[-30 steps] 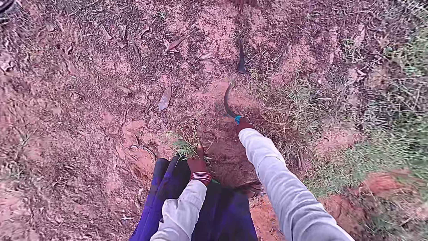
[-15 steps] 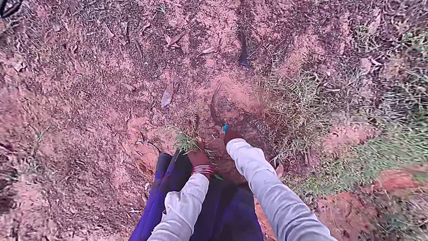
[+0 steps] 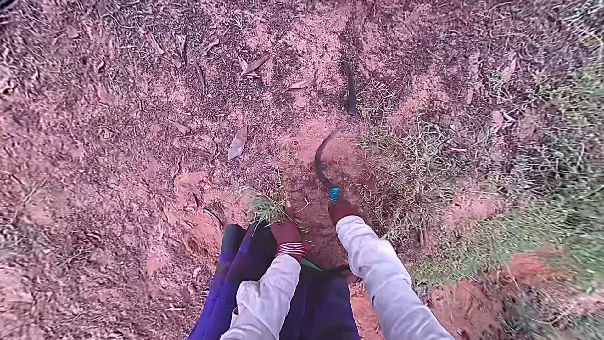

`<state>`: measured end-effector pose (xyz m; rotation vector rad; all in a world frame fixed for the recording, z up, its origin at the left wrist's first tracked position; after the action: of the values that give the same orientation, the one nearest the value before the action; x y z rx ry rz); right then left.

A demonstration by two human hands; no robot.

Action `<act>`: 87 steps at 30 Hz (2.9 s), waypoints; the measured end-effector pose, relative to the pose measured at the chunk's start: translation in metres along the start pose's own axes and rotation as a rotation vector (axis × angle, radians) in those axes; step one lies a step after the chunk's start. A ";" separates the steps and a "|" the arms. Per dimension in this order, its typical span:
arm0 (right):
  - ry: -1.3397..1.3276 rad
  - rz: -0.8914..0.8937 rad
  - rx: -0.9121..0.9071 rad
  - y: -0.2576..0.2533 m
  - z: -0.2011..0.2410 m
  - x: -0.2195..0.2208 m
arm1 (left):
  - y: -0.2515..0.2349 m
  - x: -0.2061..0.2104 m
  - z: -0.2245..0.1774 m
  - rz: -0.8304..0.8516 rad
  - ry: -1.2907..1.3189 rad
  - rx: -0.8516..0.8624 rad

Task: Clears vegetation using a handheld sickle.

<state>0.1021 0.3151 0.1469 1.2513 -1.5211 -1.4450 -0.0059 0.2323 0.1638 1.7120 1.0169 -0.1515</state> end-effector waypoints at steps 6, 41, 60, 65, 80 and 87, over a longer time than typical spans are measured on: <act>0.141 -0.068 0.142 -0.063 0.013 -0.046 | -0.033 -0.005 -0.036 0.021 -0.142 0.038; -1.935 -0.142 0.058 0.003 -0.050 0.024 | -0.168 0.300 -0.055 0.456 -1.379 0.570; -1.965 -0.206 -0.002 0.000 -0.066 0.016 | -0.078 0.324 -0.032 0.942 -1.158 0.745; -1.808 0.173 0.145 -0.015 -0.076 0.015 | -0.113 0.317 -0.045 0.483 -1.219 0.774; -1.897 0.069 0.147 -0.008 -0.076 -0.004 | -0.138 0.319 -0.091 0.544 -1.300 0.272; -1.709 0.127 0.224 -0.031 -0.081 0.019 | -0.036 0.327 -0.081 1.089 -1.073 0.976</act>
<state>0.1776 0.2742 0.1254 -0.3879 -2.6733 -2.4018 0.1437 0.4803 -0.0111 2.2953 -0.9665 -0.8140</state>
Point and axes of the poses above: each hand's wrist, its own y-axis away from the middle knuckle, its own x-axis out of the palm, z = x × y, the point moved 1 cm from there along -y, towards the middle knuckle, and after that the axes turned 5 degrees about -y, right-handed, at the moved point
